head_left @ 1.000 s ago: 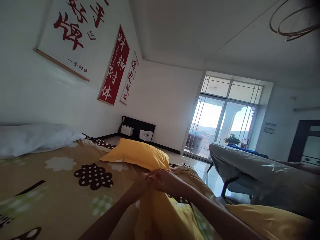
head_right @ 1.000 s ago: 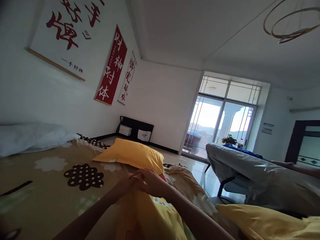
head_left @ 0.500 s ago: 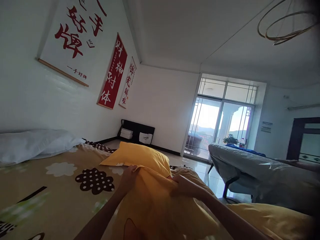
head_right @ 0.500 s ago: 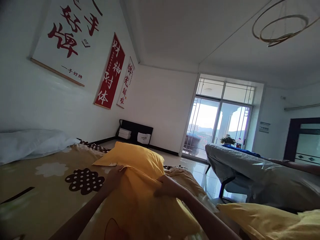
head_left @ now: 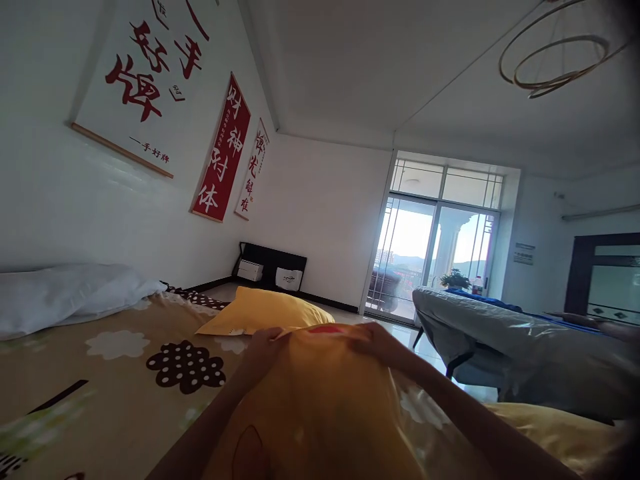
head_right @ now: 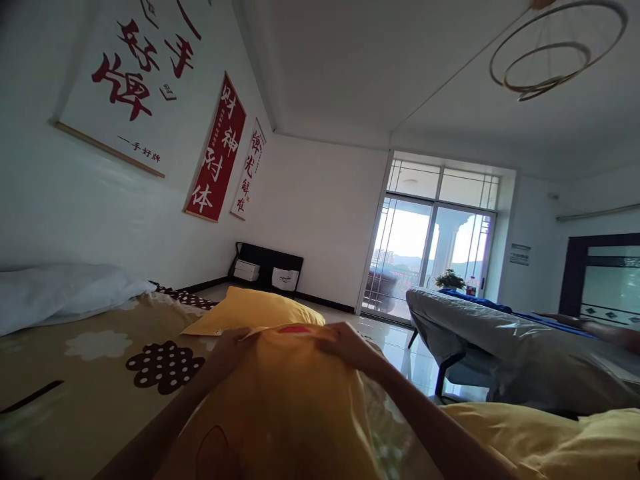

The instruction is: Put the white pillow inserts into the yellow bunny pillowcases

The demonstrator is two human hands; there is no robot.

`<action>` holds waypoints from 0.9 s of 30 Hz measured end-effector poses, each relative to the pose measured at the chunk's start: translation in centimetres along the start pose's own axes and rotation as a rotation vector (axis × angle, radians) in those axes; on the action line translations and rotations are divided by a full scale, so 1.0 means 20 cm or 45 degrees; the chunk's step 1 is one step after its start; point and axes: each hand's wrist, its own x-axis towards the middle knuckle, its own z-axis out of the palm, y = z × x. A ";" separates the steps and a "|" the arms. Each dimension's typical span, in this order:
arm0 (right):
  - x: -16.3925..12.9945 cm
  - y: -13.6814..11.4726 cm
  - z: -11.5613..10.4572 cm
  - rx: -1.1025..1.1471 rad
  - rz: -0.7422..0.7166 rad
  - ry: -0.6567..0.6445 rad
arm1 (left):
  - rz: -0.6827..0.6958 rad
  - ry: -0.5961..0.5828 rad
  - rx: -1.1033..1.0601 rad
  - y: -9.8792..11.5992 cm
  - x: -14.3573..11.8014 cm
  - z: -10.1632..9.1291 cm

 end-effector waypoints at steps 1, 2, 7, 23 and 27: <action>0.02 -0.02 -0.02 -0.070 -0.026 0.059 | 0.021 -0.053 0.010 0.01 -0.02 0.01; 0.04 -0.05 -0.04 -0.163 -0.047 0.143 | 0.062 -0.108 0.040 0.01 -0.03 0.02; 0.05 -0.13 -0.17 -0.516 -0.058 0.595 | 0.193 -0.350 0.452 -0.23 -0.10 0.08; -0.13 0.16 -0.51 -0.596 0.211 -0.195 | 0.138 1.063 0.223 -0.15 0.12 -0.40; -0.09 0.22 -0.56 -0.682 0.131 -0.084 | 0.253 1.270 0.115 -0.01 0.07 -0.47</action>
